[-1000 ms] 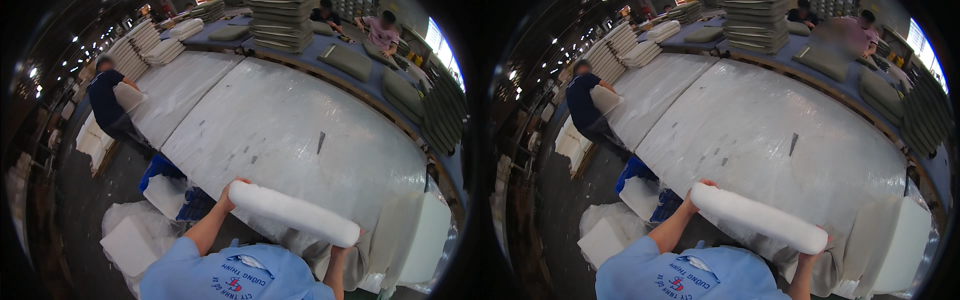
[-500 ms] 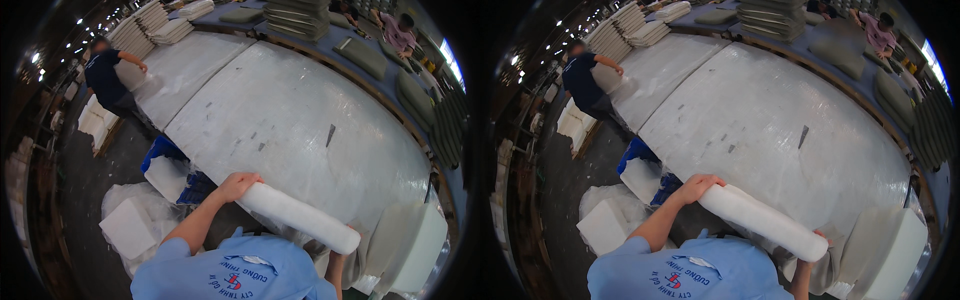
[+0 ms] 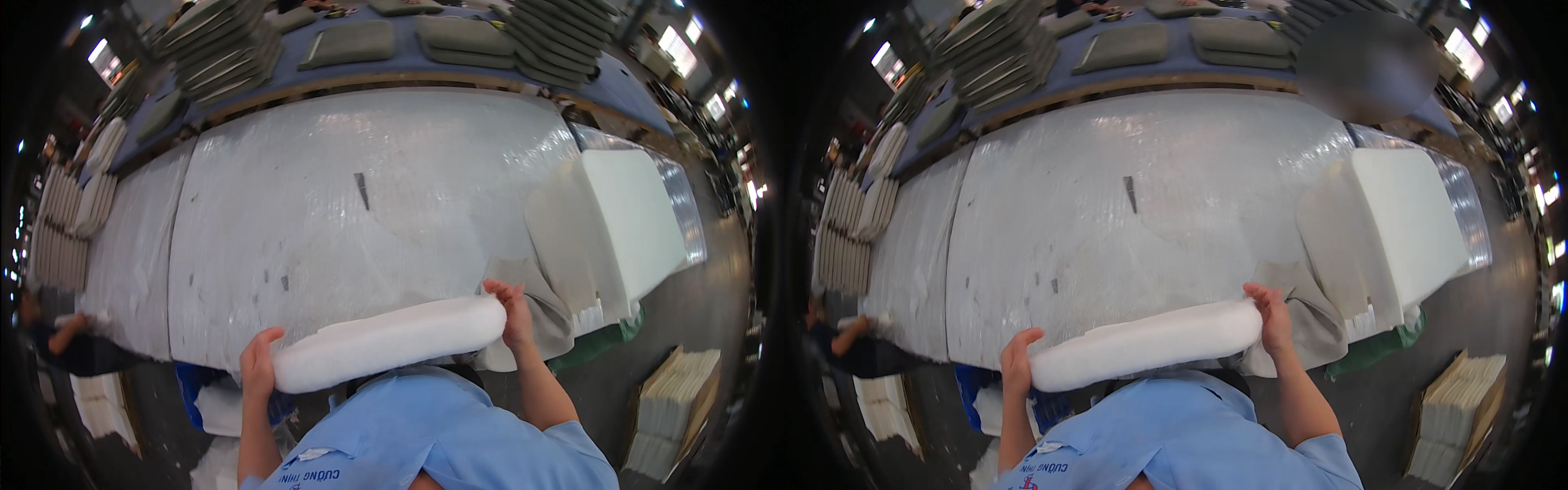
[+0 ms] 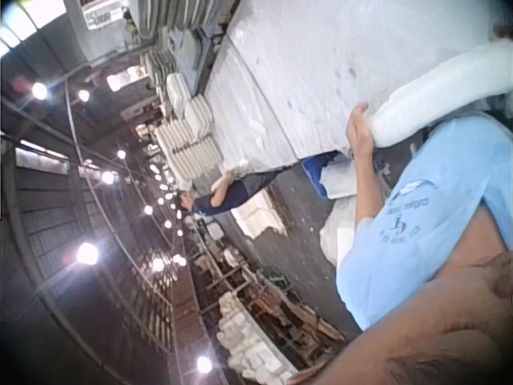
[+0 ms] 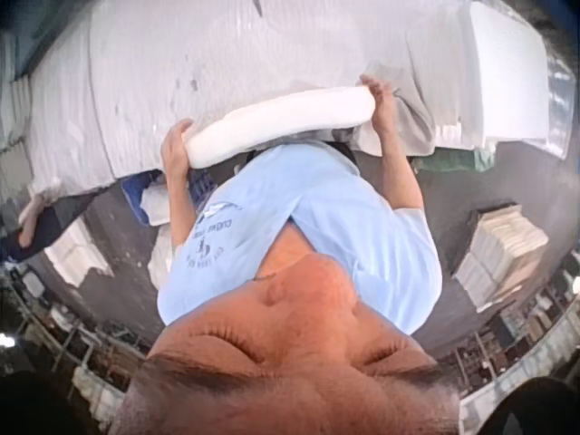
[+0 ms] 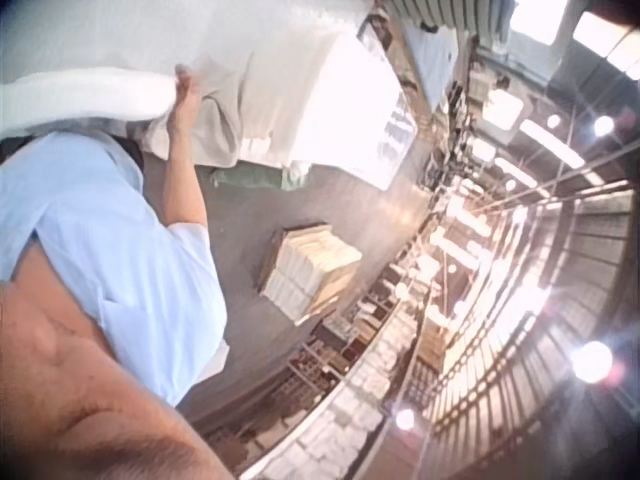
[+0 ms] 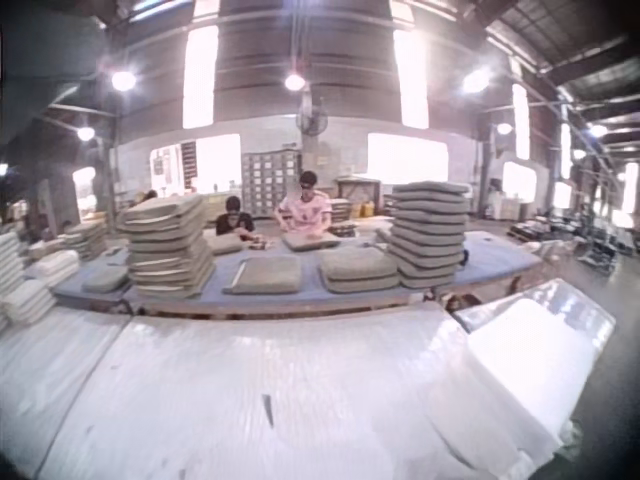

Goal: The person wraps rectangular white foam blocks in white paper on a plastic-covered table. They fold the paper around each block, smooth the edges, and place the wrapped items into a blue crate. The person repeats this process for multiple foam blocks.

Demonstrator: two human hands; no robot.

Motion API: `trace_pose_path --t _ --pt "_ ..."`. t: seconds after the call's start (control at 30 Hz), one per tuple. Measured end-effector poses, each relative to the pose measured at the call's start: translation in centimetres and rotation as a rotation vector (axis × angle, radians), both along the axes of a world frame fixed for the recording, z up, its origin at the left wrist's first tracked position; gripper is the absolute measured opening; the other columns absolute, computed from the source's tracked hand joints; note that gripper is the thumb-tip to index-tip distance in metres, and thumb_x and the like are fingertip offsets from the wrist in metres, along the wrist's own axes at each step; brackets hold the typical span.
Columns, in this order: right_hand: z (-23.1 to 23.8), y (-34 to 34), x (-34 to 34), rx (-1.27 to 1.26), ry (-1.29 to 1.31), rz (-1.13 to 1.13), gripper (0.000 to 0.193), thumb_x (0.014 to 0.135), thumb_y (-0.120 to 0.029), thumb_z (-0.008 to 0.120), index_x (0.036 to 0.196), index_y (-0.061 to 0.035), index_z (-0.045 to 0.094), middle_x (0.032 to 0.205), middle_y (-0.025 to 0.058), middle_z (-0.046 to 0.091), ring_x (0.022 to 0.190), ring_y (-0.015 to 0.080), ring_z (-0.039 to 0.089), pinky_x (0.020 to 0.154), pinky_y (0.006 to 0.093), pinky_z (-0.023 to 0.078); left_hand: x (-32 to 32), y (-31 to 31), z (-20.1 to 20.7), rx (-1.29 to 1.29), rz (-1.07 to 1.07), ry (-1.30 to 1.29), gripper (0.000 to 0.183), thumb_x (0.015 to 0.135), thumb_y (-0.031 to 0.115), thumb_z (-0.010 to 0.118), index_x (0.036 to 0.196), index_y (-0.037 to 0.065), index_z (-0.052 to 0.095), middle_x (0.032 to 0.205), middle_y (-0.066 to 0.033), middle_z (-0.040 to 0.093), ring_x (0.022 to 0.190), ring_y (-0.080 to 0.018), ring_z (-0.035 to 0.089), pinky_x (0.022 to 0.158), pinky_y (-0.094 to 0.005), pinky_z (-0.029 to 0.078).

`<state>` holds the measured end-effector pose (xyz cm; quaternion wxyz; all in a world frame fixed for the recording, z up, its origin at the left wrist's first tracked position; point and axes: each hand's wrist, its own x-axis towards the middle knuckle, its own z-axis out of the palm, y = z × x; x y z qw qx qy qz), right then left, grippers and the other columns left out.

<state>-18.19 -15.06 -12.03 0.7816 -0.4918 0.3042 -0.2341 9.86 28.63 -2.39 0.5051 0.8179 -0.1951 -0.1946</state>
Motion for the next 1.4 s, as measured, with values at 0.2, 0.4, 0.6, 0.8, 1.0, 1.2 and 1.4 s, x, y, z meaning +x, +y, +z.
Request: trace_pose_path --t 0.2,0.4,0.6,0.8,1.0,1.2,1.4 --pt "9.2 1.9 -0.3 -0.528 0.130 0.289 0.047 0.108 -0.038 0.055 0.134 -0.0019 0.068 0.135 0.0095 0.070 0.126 0.0225 0.062 0.108 0.0369 0.045 -3.3 -3.2 6.3 0.316 -0.426 -0.352 0.041 0.103 0.029 0.053 0.127 0.001 0.072 0.123 -0.0208 0.073 0.114 -0.0395 0.067 0.106 -0.0439 0.047" --pt "11.1 3.1 2.2 -0.509 0.415 0.512 0.038 0.106 -0.030 0.058 0.121 -0.0001 0.075 0.120 0.0133 0.075 0.113 0.0240 0.068 0.103 0.0375 0.050 -2.7 -4.6 4.3 0.423 -0.430 -0.144 0.043 0.106 0.031 0.051 0.122 -0.002 0.074 0.116 -0.0231 0.075 0.107 -0.0403 0.071 0.096 -0.0451 0.053" --pt "5.0 0.1 0.6 -0.235 0.154 0.324 0.052 0.111 -0.041 0.043 0.128 -0.0027 0.074 0.135 0.0128 0.071 0.131 0.0262 0.061 0.115 0.0366 0.041 -0.7 -0.5 0.6 -0.003 -0.082 0.098 0.056 0.113 0.044 0.040 0.134 0.000 0.068 0.133 -0.0166 0.071 0.127 -0.0301 0.064 0.112 -0.0425 0.046" --pt "-2.8 -0.4 -0.4 0.188 0.205 0.164 0.091 0.105 -0.077 0.028 0.151 -0.0026 0.054 0.141 0.0143 0.065 0.138 0.0251 0.054 0.118 0.0414 0.042 -1.5 4.3 -6.8 -0.450 0.285 0.764 0.084 0.109 0.068 0.036 0.156 -0.002 0.046 0.163 -0.0112 0.048 0.152 -0.0274 0.039 0.126 -0.0464 0.028" --pt "-1.2 2.2 2.1 0.432 0.108 0.209 0.086 0.106 -0.075 0.029 0.143 -0.0038 0.060 0.120 0.0109 0.071 0.112 0.0229 0.068 0.101 0.0386 0.052 -0.5 2.0 -8.6 -0.649 0.297 0.817 0.091 0.105 0.075 0.033 0.139 -0.005 0.060 0.133 -0.0187 0.068 0.117 -0.0315 0.067 0.104 -0.0470 0.053" --pt "0.9 4.8 2.0 0.417 0.047 0.167 0.082 0.105 -0.077 0.031 0.122 -0.0059 0.068 0.110 0.0092 0.073 0.102 0.0214 0.070 0.094 0.0377 0.055 1.8 1.9 -4.8 -0.605 0.352 0.834 0.093 0.105 0.076 0.029 0.112 -0.007 0.070 0.107 -0.0220 0.076 0.097 -0.0353 0.073 0.094 -0.0473 0.058" --pt "-2.9 6.5 1.9 0.415 0.096 0.103 0.081 0.104 -0.078 0.035 0.117 -0.0061 0.071 0.110 0.0084 0.073 0.107 0.0199 0.067 0.099 0.0361 0.051 3.4 2.0 -7.4 -0.557 0.219 0.912 0.085 0.106 0.072 0.035 0.118 -0.004 0.071 0.111 -0.0219 0.077 0.101 -0.0330 0.074 0.095 -0.0449 0.059"
